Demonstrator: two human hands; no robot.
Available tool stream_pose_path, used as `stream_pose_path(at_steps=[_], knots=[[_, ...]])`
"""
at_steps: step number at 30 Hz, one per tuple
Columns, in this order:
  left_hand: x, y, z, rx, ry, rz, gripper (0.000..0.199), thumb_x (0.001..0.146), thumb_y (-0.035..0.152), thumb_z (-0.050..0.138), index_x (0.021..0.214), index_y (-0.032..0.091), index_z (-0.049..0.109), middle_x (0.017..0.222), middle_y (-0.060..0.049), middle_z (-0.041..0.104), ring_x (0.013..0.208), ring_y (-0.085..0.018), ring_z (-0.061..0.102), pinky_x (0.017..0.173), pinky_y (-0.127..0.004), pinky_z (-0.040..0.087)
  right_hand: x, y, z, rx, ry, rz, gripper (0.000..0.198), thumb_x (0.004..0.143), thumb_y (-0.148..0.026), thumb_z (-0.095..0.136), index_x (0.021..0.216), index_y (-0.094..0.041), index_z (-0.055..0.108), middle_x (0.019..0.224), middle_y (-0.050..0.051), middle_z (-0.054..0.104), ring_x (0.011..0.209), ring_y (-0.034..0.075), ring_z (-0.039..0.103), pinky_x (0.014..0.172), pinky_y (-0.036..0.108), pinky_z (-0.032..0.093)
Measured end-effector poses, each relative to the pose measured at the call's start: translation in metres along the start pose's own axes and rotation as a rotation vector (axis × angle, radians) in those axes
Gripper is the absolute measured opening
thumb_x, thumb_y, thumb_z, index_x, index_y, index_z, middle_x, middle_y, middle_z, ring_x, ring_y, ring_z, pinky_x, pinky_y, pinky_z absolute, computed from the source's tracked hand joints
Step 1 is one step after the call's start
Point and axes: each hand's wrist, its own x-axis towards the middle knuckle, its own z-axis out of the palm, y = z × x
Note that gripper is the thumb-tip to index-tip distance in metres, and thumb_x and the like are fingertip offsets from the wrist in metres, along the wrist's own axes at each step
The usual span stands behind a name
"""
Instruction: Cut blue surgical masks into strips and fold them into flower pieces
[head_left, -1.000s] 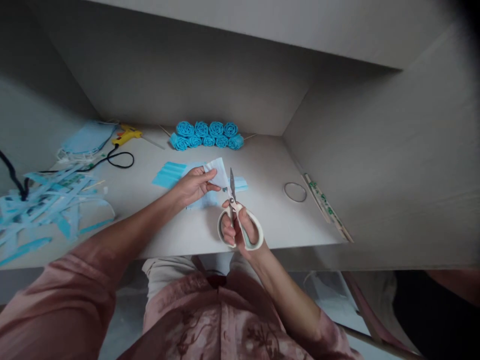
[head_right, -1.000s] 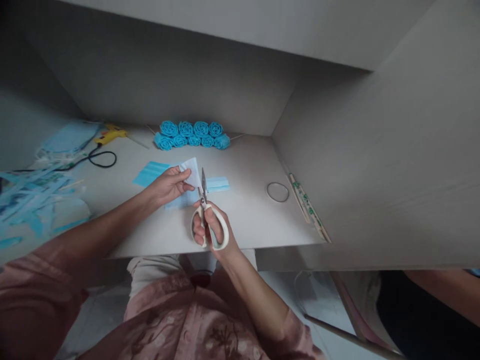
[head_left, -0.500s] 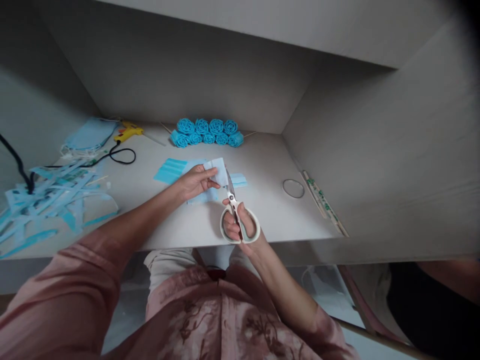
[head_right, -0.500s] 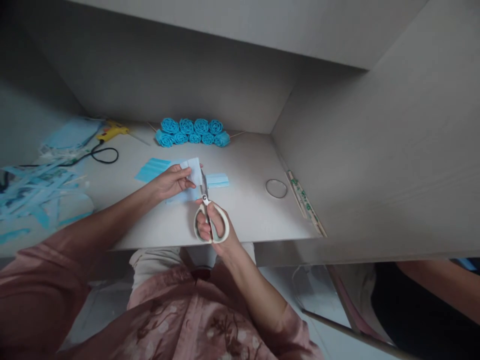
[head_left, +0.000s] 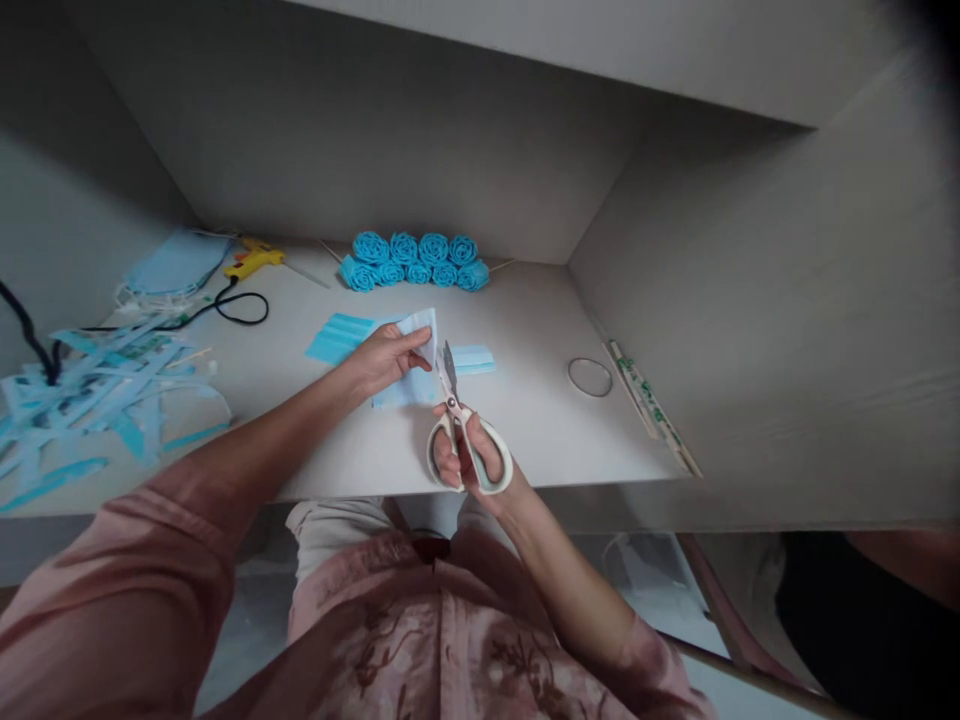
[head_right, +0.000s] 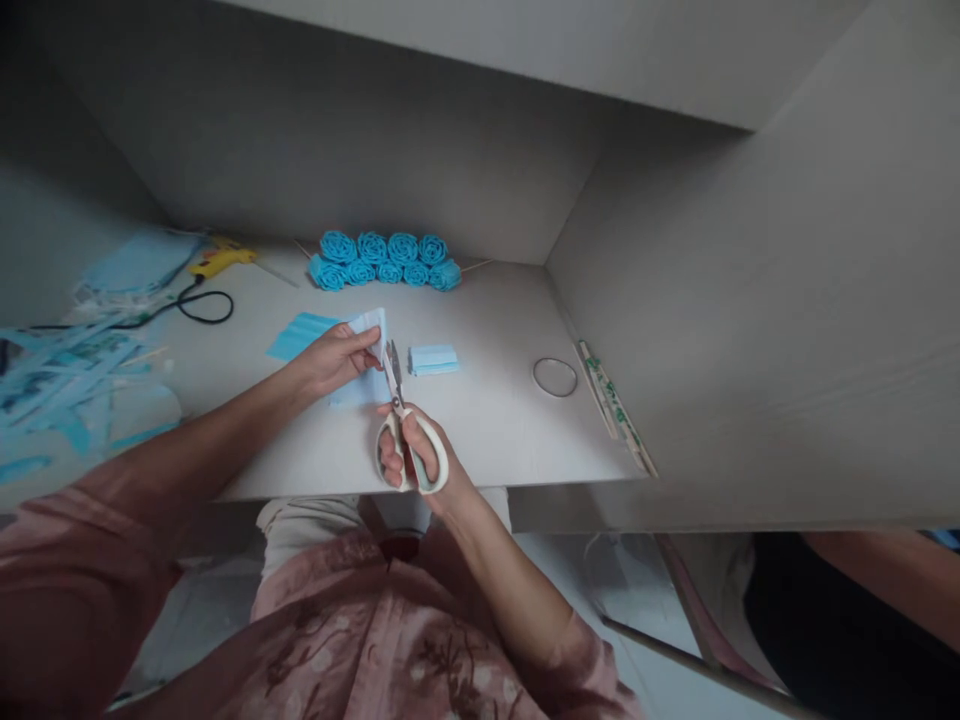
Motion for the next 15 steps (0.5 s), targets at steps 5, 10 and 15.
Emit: stream_pose_path(at_steps=[5, 10, 15], knots=[[-0.0009, 0.0005, -0.0007, 0.020, -0.030, -0.008, 0.037, 0.060, 0.035, 0.087, 0.078, 0.008, 0.069, 0.069, -0.005, 0.071, 0.058, -0.013, 0.066, 0.054, -0.022, 0.057, 0.0007, -0.0011, 0.0001, -0.021, 0.017, 0.004, 0.046, 0.085, -0.059, 0.062, 0.111, -0.020, 0.059, 0.067, -0.004, 0.052, 0.051, 0.007, 0.039, 0.042, 0.018, 0.034], [-0.0034, -0.0009, 0.0012, 0.040, -0.060, -0.043, 0.039, 0.062, 0.036, 0.087, 0.081, 0.007, 0.070, 0.071, -0.006, 0.072, 0.061, -0.014, 0.067, 0.056, -0.022, 0.058, 0.0029, -0.0051, 0.0015, -0.039, 0.068, -0.037, 0.055, 0.083, -0.054, 0.067, 0.126, -0.026, 0.047, 0.068, -0.005, 0.055, 0.052, 0.008, 0.042, 0.043, 0.019, 0.036], [-0.0058, -0.0018, 0.0046, 0.051, -0.089, -0.064, 0.039, 0.059, 0.035, 0.089, 0.080, 0.008, 0.068, 0.069, -0.005, 0.071, 0.061, -0.014, 0.067, 0.055, -0.022, 0.058, 0.0054, -0.0066, -0.0024, -0.062, 0.071, -0.025, 0.082, 0.081, -0.055, 0.069, 0.147, -0.029, 0.028, 0.069, -0.005, 0.056, 0.051, 0.008, 0.044, 0.044, 0.020, 0.037]])
